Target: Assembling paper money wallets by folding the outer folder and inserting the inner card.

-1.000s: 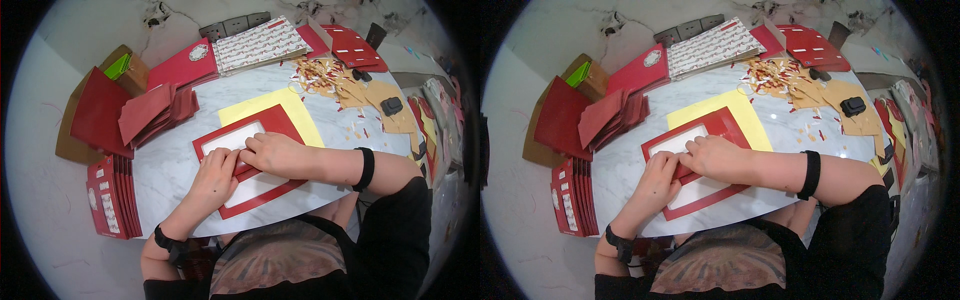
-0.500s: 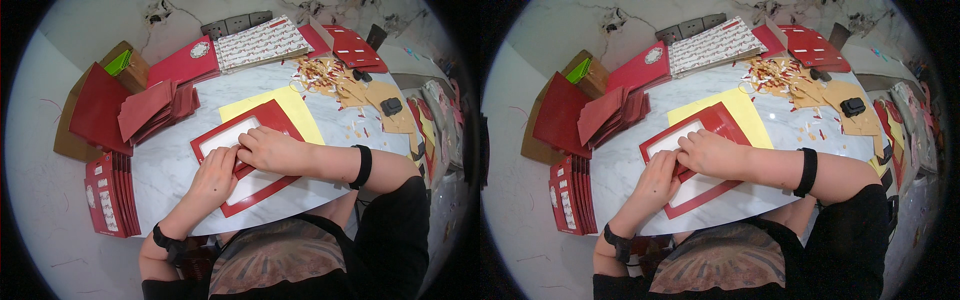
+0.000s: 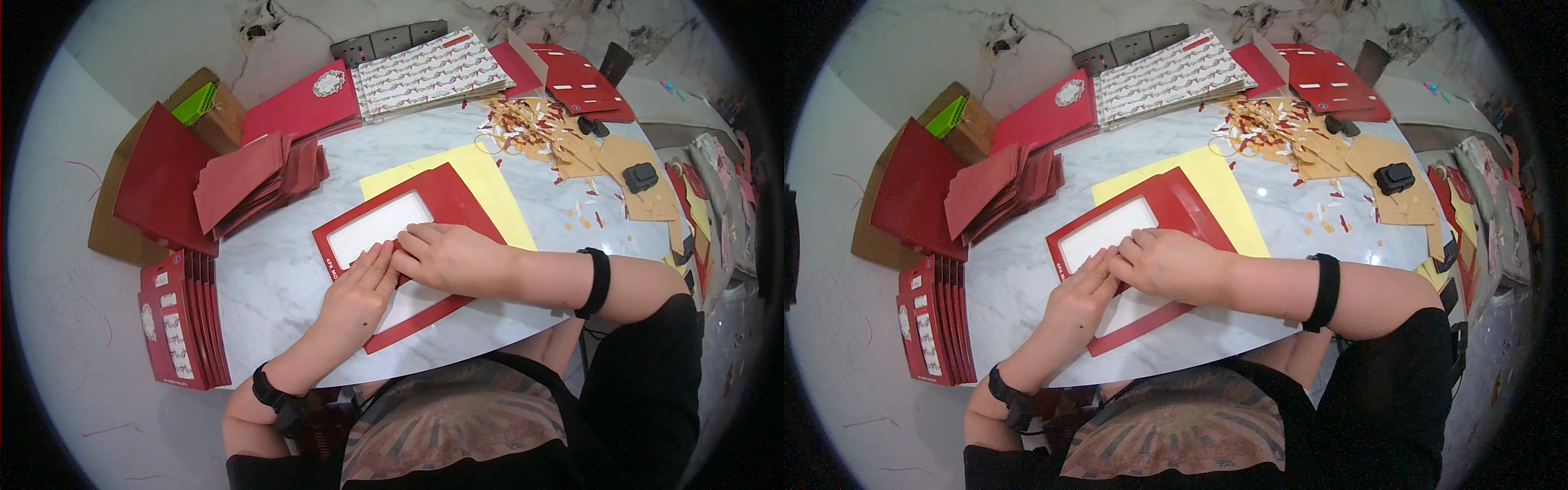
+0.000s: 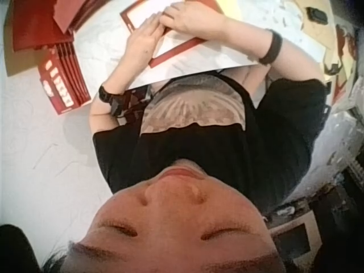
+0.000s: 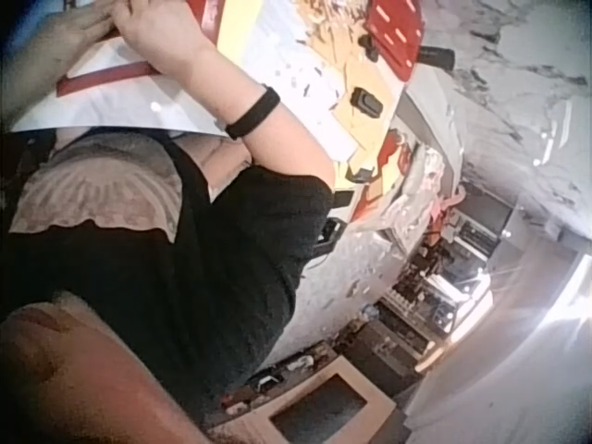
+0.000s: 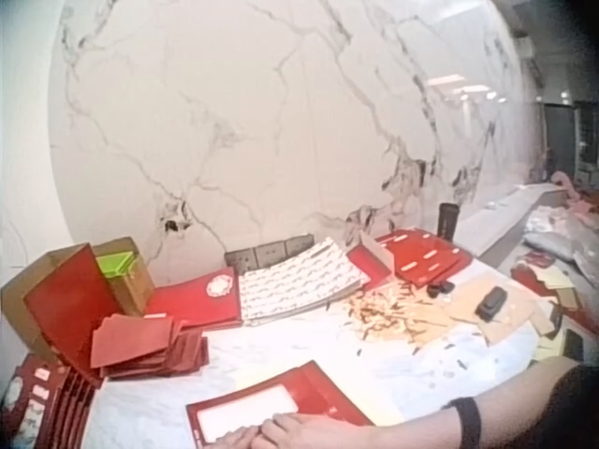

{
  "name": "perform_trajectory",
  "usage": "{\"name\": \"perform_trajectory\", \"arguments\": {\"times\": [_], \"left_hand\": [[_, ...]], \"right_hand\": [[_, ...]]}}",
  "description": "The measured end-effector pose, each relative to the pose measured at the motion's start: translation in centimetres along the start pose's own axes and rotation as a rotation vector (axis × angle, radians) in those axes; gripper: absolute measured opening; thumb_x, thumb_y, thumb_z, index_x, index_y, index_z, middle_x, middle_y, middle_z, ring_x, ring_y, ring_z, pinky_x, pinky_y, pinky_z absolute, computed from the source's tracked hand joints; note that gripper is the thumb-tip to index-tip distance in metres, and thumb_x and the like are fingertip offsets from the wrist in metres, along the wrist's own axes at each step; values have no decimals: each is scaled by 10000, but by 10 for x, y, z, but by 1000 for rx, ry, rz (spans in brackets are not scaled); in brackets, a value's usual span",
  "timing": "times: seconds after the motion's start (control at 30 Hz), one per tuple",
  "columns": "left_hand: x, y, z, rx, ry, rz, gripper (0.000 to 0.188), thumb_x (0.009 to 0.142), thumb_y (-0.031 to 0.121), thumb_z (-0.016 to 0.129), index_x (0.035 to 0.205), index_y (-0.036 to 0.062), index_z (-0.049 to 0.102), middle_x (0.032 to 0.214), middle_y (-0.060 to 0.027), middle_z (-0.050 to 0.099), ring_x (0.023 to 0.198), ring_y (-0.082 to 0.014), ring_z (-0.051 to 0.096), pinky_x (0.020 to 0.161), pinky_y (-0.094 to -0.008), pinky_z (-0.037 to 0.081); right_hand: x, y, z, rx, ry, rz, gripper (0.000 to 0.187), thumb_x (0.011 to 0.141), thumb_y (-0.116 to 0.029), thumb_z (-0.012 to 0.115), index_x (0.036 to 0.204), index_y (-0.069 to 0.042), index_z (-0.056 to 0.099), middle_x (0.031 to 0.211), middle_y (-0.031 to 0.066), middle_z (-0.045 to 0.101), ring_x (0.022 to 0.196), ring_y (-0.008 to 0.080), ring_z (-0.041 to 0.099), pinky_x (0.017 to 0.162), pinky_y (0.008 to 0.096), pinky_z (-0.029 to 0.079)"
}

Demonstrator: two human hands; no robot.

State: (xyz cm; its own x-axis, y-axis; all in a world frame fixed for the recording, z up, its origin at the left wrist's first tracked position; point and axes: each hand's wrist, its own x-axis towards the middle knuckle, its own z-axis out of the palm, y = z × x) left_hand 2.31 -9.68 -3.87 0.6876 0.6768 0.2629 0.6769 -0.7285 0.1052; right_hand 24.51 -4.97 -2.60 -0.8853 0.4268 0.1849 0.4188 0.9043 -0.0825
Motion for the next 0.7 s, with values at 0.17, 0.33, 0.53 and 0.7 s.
{"name": "perform_trajectory", "arguments": {"times": [0.17, 0.33, 0.53, 0.7], "left_hand": [[2, 1, -7, 13, -27, 9, 482, 849, 33, 568, 1314, -90, 538, 1382, -273, 521, 1268, -378, 545, 1059, -419, 459], [3, 2, -8, -43, -50, 5, 488, 863, 31, 569, 1330, -98, 515, 1387, -279, 511, 1270, -386, 539, 1054, -412, 464], [-1, 10, -19, -172, -182, -28, 633, 943, 173, 583, 1451, -109, 332, 1522, -320, 303, 1426, -454, 309, 1165, -518, 271], [-3, 8, -20, -147, -285, -9, 710, 966, 300, 564, 1475, -107, 281, 1570, -333, 162, 1472, -469, 176, 1146, -626, 179]], "right_hand": [[-26, -9, -13, -94, -35, 24, 509, 872, -192, 611, 1302, 59, 502, 1386, 257, 499, 1335, 373, 470, 1109, 429, 397], [-40, -5, -3, 101, -52, 115, 638, 940, -304, 585, 1412, 92, 419, 1481, 271, 415, 1403, 370, 391, 1161, 438, 321], [-39, -4, -8, 137, -150, 114, 822, 915, -499, 601, 1438, 95, 376, 1522, 280, 345, 1444, 377, 314, 1185, 435, 269], [-44, -10, -3, 55, -130, 103, 974, 868, -622, 604, 1455, 105, 330, 1554, 291, 270, 1475, 384, 240, 1197, 443, 227]]}}
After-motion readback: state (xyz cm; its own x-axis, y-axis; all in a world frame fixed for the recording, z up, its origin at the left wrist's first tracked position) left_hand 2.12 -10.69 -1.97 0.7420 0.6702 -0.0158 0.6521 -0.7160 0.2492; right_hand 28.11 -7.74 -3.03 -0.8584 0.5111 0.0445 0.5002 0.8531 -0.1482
